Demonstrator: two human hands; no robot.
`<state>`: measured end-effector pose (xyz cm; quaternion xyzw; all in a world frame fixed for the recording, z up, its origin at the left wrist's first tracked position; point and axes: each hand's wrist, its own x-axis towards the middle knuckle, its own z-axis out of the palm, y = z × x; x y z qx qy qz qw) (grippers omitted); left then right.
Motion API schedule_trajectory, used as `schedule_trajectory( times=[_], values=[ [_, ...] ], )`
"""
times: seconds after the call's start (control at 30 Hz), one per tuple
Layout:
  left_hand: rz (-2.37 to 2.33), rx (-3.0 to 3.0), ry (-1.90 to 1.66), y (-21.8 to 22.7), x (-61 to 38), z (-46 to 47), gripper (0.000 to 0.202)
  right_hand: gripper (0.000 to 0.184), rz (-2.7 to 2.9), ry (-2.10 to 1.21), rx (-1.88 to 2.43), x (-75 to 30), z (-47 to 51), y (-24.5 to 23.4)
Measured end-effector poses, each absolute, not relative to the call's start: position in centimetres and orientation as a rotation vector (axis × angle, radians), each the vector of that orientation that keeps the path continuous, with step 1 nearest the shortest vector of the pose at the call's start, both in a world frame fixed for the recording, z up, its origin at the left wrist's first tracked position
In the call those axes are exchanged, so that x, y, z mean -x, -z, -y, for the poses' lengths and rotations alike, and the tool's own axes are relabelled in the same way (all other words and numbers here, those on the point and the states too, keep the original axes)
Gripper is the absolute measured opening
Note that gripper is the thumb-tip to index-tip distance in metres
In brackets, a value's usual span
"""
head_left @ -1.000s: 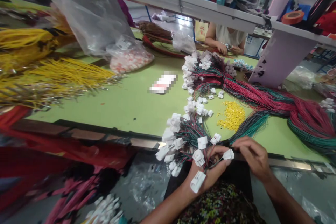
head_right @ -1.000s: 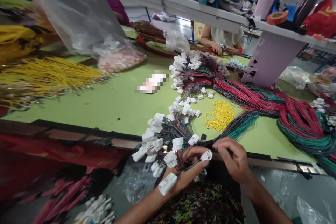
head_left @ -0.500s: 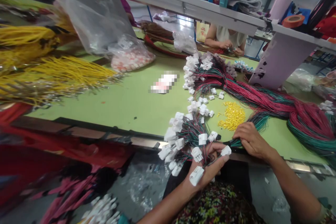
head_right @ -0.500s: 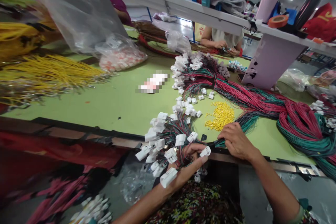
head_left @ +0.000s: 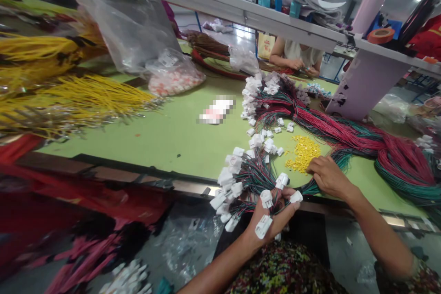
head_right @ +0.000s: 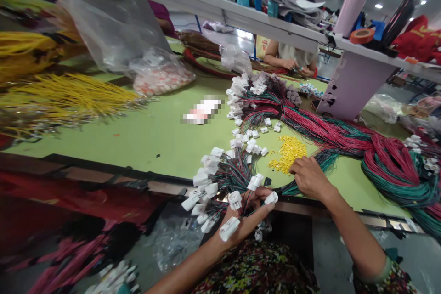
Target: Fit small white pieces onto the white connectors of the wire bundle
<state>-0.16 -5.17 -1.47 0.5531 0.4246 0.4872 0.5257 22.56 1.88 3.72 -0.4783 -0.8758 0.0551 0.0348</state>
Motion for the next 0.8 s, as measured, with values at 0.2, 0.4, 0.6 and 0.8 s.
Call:
schedule_trajectory(
  times=[0.2,0.4,0.6,0.8],
  values=[
    [-1.058,-1.326,-1.13,1.6,0.3,5.3,0.023,0.041,2.635,-0.21,1.402,-23.1,-4.8,-2.8],
    [-1.095,-1.338,-1.122,0.8,0.3,5.6,0.024,0.032,2.664,-0.264,1.343,-25.6,-4.1,-3.8],
    [-1.1,-1.36,-1.127,0.9,0.5,5.5,0.024,0.031,2.719,-0.173,1.4,-26.1,-2.7,-3.8],
    [-1.069,-1.364,-1.085,0.8,0.6,5.4,0.023,0.027,2.656,0.016,1.62,-25.5,-4.1,-3.7]
  ],
)
